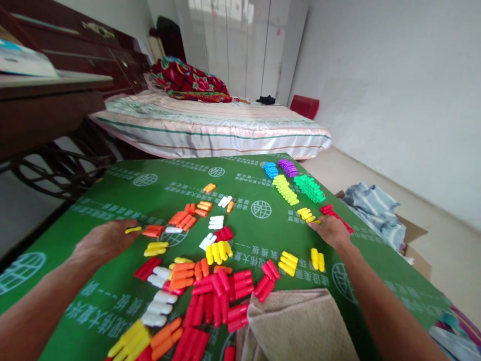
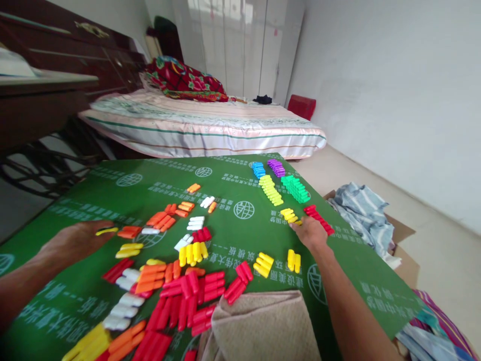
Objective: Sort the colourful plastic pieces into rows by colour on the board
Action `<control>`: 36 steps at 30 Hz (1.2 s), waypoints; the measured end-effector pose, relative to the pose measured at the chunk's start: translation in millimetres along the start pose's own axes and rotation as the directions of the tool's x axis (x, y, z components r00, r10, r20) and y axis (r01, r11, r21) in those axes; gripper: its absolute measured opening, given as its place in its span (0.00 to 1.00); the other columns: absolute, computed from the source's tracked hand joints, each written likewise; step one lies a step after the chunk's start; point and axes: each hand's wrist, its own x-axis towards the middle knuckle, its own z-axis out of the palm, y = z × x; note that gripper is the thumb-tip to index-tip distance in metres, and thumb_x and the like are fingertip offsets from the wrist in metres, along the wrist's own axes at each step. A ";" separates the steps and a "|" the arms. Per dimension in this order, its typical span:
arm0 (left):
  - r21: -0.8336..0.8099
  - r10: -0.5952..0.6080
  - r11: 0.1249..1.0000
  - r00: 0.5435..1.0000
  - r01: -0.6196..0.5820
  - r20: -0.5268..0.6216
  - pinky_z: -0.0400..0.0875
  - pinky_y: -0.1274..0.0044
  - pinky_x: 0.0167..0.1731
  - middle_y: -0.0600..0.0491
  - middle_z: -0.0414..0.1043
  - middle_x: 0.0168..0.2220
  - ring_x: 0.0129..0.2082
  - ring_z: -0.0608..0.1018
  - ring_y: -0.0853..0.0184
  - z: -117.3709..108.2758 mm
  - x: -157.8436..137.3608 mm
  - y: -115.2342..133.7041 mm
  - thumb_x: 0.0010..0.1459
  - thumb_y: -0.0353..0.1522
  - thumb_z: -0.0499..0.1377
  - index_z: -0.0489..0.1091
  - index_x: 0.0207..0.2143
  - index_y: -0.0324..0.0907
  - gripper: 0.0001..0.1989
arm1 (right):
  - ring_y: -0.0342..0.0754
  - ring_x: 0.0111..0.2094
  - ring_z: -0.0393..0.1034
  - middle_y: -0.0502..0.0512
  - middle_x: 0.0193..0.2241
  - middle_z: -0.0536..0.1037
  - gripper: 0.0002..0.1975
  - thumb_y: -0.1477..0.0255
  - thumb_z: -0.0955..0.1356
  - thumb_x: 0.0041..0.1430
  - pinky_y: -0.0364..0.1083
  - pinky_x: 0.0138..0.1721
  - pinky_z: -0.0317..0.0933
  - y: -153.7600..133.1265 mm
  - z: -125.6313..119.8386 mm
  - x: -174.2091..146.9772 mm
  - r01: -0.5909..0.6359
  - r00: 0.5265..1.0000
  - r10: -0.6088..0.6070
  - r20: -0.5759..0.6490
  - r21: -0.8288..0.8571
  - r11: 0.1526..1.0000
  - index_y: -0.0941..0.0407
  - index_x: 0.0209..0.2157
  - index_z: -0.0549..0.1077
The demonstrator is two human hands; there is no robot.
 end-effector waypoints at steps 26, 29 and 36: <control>-0.917 0.388 0.389 0.888 0.086 0.248 0.64 0.77 0.27 0.56 0.73 0.24 0.25 0.72 0.71 -13.4 -95.9 243.3 0.37 0.37 0.65 0.70 0.29 0.41 0.15 | 0.48 0.33 0.72 0.58 0.42 0.78 0.27 0.67 0.71 0.51 0.48 0.37 0.68 -76.6 3.1 -123.3 0.646 0.764 -0.488 -0.423 0.506 0.572 0.56 0.54 0.70; -0.953 0.411 0.288 0.886 0.097 0.214 0.65 0.78 0.26 0.58 0.71 0.24 0.24 0.71 0.72 -4.2 -105.7 277.6 0.37 0.34 0.64 0.69 0.29 0.41 0.13 | 0.48 0.34 0.72 0.58 0.39 0.78 0.21 0.70 0.69 0.53 0.49 0.38 0.68 -76.1 6.7 -127.7 0.648 0.761 -0.455 -0.462 0.511 0.565 0.57 0.50 0.72; -0.953 0.426 0.266 0.869 0.147 0.253 0.68 0.77 0.26 0.57 0.72 0.26 0.25 0.73 0.71 14.7 -115.7 307.1 0.37 0.34 0.63 0.68 0.31 0.41 0.14 | 0.47 0.34 0.73 0.56 0.38 0.78 0.18 0.69 0.68 0.53 0.45 0.37 0.68 -44.6 20.3 -125.5 0.619 0.783 -0.398 -0.477 0.539 0.571 0.55 0.47 0.72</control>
